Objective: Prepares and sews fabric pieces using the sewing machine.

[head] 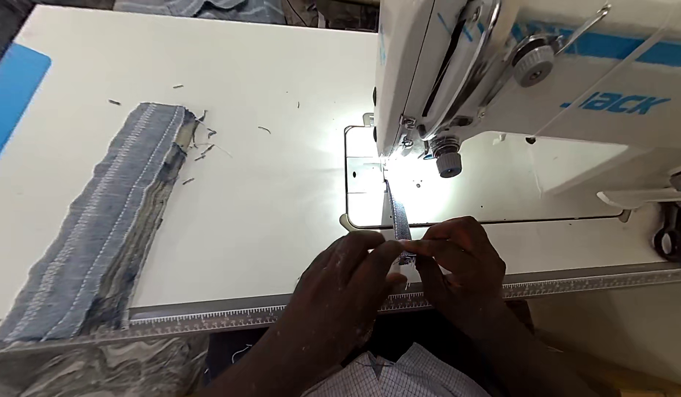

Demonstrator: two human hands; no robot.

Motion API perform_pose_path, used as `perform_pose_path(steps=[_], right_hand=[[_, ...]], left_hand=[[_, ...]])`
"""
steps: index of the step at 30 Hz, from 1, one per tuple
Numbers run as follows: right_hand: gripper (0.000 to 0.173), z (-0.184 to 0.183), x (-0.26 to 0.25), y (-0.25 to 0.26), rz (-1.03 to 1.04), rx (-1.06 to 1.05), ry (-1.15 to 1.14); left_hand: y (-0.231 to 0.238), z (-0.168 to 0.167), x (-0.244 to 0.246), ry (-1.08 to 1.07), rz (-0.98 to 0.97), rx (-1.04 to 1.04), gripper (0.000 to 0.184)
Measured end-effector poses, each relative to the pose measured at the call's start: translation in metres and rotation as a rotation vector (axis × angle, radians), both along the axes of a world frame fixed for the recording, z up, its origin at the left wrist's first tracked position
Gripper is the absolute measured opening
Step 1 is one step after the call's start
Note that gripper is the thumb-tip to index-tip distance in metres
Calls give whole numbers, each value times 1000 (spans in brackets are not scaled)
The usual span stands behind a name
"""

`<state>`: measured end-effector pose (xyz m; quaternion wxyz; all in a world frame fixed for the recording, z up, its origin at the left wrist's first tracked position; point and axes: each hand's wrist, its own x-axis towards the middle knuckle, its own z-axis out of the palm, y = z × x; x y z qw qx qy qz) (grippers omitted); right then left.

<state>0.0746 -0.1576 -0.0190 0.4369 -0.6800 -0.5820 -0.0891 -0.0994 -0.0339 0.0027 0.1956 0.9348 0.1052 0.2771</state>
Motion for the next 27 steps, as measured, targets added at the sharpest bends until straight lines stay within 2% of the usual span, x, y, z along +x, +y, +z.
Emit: perform_pose_path(steps=[3,6,9,14,18,21,27], right_hand=[[11,0,0,0,-6,7,23],[13,0,3,-3,50,-12,63],[14,4,16,7,115,-156,60],[32,1,37,65,-64,-392,-118],[30,-7,38,73,-100,-336,-148],[30,-7,38,74,-120,-386,-147],[29,-10,38,74,-102,-345,-126]], left_hand=[[10,-4,11,-77,-66,102,20],[9,-4,12,-64,-67,81,14],[3,-13,14,32,-38,10,17],[0,-24,7,129,-64,100,18],[13,-25,-4,236,-96,199,32],[30,-20,10,256,-129,186,34],[57,-18,29,280,-141,221,35]])
